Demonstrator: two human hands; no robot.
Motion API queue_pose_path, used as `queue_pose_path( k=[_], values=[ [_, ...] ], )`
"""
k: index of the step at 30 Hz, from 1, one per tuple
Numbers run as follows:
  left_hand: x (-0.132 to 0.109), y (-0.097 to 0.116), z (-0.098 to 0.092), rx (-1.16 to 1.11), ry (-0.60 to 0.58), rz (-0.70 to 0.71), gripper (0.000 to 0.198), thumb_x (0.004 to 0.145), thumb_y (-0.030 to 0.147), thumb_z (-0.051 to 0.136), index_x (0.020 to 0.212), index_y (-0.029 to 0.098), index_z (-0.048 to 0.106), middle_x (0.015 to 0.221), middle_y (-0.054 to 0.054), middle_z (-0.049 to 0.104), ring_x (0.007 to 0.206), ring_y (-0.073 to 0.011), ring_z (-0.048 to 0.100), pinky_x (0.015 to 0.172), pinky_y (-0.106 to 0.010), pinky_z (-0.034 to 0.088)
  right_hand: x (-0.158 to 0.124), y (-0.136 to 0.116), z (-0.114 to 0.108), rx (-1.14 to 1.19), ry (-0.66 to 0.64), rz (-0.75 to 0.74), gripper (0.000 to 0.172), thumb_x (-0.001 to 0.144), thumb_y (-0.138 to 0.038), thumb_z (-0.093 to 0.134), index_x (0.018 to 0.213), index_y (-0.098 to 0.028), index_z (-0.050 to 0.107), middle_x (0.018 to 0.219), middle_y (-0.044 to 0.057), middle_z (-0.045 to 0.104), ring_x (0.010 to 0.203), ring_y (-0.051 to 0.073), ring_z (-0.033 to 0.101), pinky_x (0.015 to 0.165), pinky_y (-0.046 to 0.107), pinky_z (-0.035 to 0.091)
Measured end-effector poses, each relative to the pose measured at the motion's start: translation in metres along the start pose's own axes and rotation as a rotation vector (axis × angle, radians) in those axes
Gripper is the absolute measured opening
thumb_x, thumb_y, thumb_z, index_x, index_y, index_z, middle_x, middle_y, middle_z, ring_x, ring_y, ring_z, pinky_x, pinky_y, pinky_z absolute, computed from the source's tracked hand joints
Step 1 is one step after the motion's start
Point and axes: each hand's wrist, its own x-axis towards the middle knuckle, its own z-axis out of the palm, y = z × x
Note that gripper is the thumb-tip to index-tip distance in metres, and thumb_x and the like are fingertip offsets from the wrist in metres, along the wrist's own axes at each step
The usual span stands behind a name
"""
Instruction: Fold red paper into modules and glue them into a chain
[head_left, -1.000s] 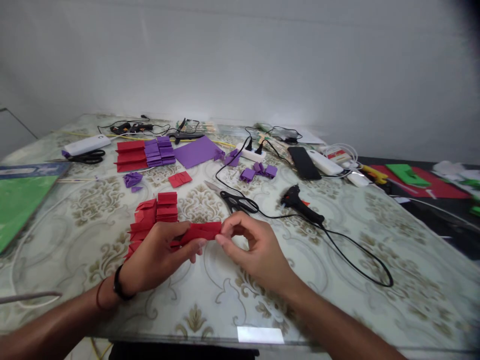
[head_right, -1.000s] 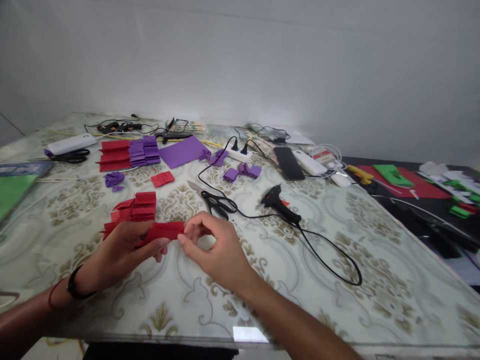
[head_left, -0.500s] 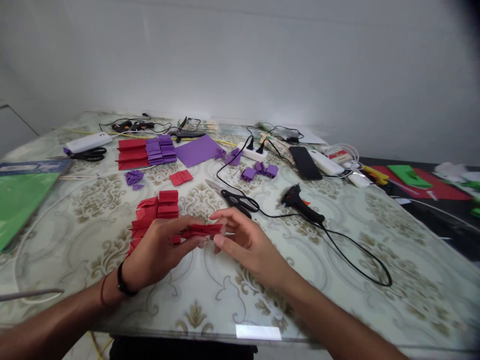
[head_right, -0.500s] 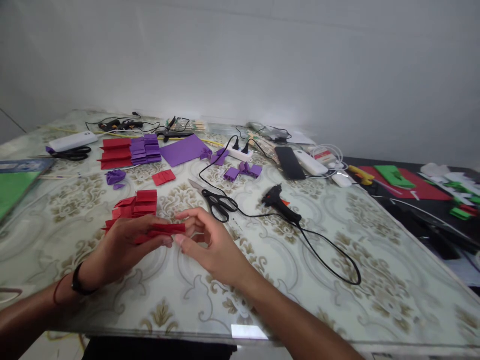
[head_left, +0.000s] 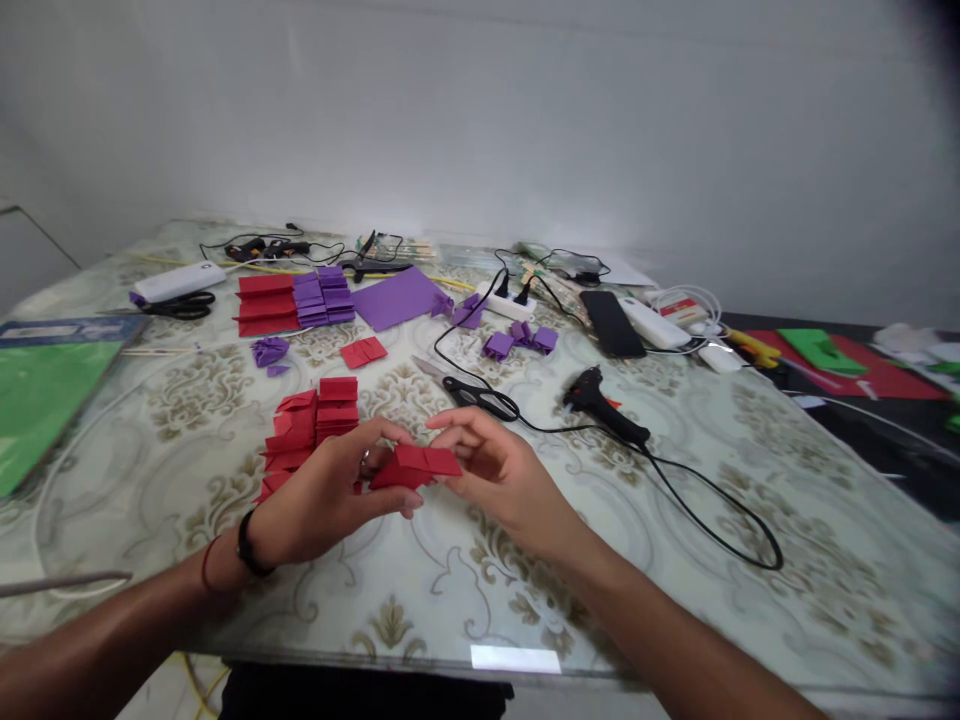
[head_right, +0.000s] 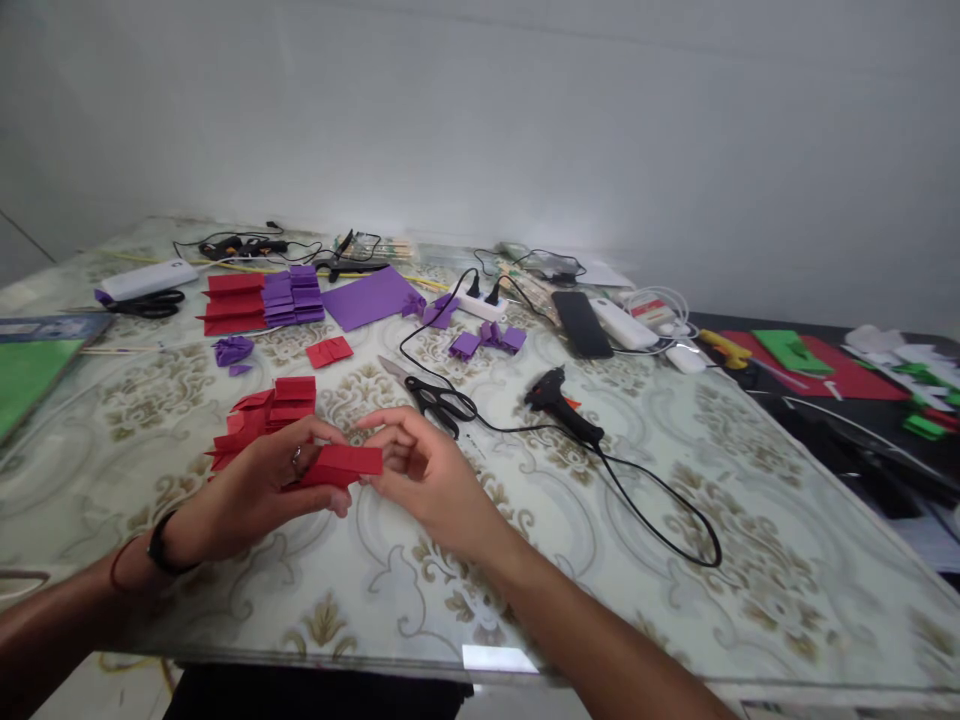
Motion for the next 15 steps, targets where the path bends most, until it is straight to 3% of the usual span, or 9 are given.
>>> queue_pose_path(
  k=[3, 6, 11, 15],
  values=[
    [0.001, 0.000, 0.001, -0.058, -0.014, 0.086, 0.046, 0.083, 0.028, 0.086, 0.120, 0.024, 0.059, 0.099, -0.001, 0.071, 0.087, -0.0170, 0.067, 0.079, -0.027, 0.055, 0.002, 0.003, 0.000, -0.008, 0.043, -0.001, 0.034, 0.084, -0.020, 0.080, 0.113, -0.024, 0.064, 0.085, -0.003, 0.067, 0.079, 0.013, 0.065, 0.077, 0.027, 0.051],
    [-0.001, 0.002, 0.002, 0.012, 0.048, 0.141, 0.054, 0.085, 0.025, 0.084, 0.131, 0.026, 0.055, 0.096, 0.000, 0.070, 0.083, -0.0170, 0.068, 0.079, -0.029, 0.057, 0.003, 0.007, 0.002, 0.014, 0.038, -0.011, 0.036, 0.083, -0.020, 0.081, 0.113, -0.024, 0.062, 0.084, -0.003, 0.067, 0.079, 0.013, 0.065, 0.078, 0.027, 0.051],
    [-0.004, 0.005, 0.002, 0.236, 0.202, 0.262, 0.027, 0.091, 0.019, 0.074, 0.114, 0.023, 0.062, 0.101, -0.001, 0.074, 0.087, -0.0166, 0.072, 0.080, -0.028, 0.058, 0.001, 0.011, 0.006, -0.003, 0.022, 0.039, 0.038, 0.081, -0.019, 0.082, 0.113, -0.023, 0.062, 0.087, -0.003, 0.066, 0.078, 0.013, 0.062, 0.076, 0.027, 0.049],
    [-0.005, 0.005, 0.001, 0.312, 0.284, 0.338, 0.014, 0.092, 0.017, 0.072, 0.101, 0.022, 0.063, 0.089, 0.001, 0.072, 0.078, -0.0155, 0.070, 0.074, -0.027, 0.056, 0.001, 0.011, 0.008, 0.019, 0.048, 0.056, 0.041, 0.077, -0.022, 0.087, 0.110, -0.023, 0.062, 0.087, -0.003, 0.066, 0.078, 0.013, 0.061, 0.076, 0.027, 0.049]
  ],
)
